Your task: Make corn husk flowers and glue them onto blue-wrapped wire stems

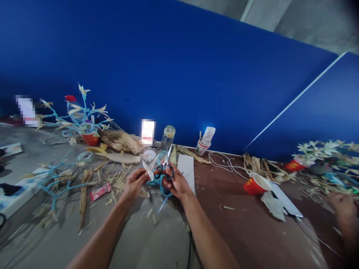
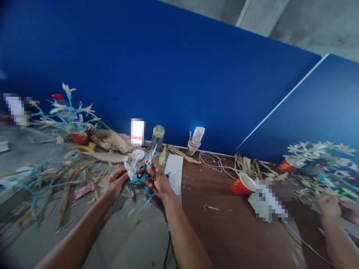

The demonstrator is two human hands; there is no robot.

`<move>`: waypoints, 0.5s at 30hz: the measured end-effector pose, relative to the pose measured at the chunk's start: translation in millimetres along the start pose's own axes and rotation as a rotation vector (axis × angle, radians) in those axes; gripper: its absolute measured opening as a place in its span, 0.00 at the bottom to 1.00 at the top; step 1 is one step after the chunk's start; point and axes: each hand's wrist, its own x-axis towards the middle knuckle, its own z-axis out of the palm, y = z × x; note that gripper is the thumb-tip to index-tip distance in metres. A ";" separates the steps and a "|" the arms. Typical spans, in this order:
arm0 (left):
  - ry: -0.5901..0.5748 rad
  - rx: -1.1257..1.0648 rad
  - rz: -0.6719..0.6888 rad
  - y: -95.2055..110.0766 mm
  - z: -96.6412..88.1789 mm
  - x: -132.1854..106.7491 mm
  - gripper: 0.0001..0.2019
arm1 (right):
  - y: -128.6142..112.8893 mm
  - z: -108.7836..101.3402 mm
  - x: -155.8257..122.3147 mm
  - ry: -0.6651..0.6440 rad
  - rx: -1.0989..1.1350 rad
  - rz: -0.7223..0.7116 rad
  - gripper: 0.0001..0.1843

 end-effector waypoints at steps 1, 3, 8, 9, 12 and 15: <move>0.000 0.000 -0.002 -0.5 0.1 0.4 0.14 | -5.3 -2.2 -0.5 0.029 -0.019 -0.018 0.25; -0.009 0.007 -0.006 -0.3 1.2 1.0 0.14 | -17.7 -6.6 -2.6 0.051 -0.089 -0.045 0.26; -0.041 0.028 0.003 3.8 6.5 0.5 0.15 | -49.4 -15.8 -15.9 -0.017 -0.371 -0.023 0.24; -0.043 0.027 0.005 4.9 7.3 0.1 0.16 | -53.5 -17.6 -19.0 -0.029 -0.417 -0.018 0.24; -0.042 0.044 0.013 8.5 8.6 -1.4 0.15 | -57.9 -24.2 -25.7 -0.086 -0.504 0.005 0.25; -0.056 0.100 0.041 11.1 9.0 -2.6 0.13 | -53.4 -31.9 -26.5 -0.139 -0.599 0.033 0.24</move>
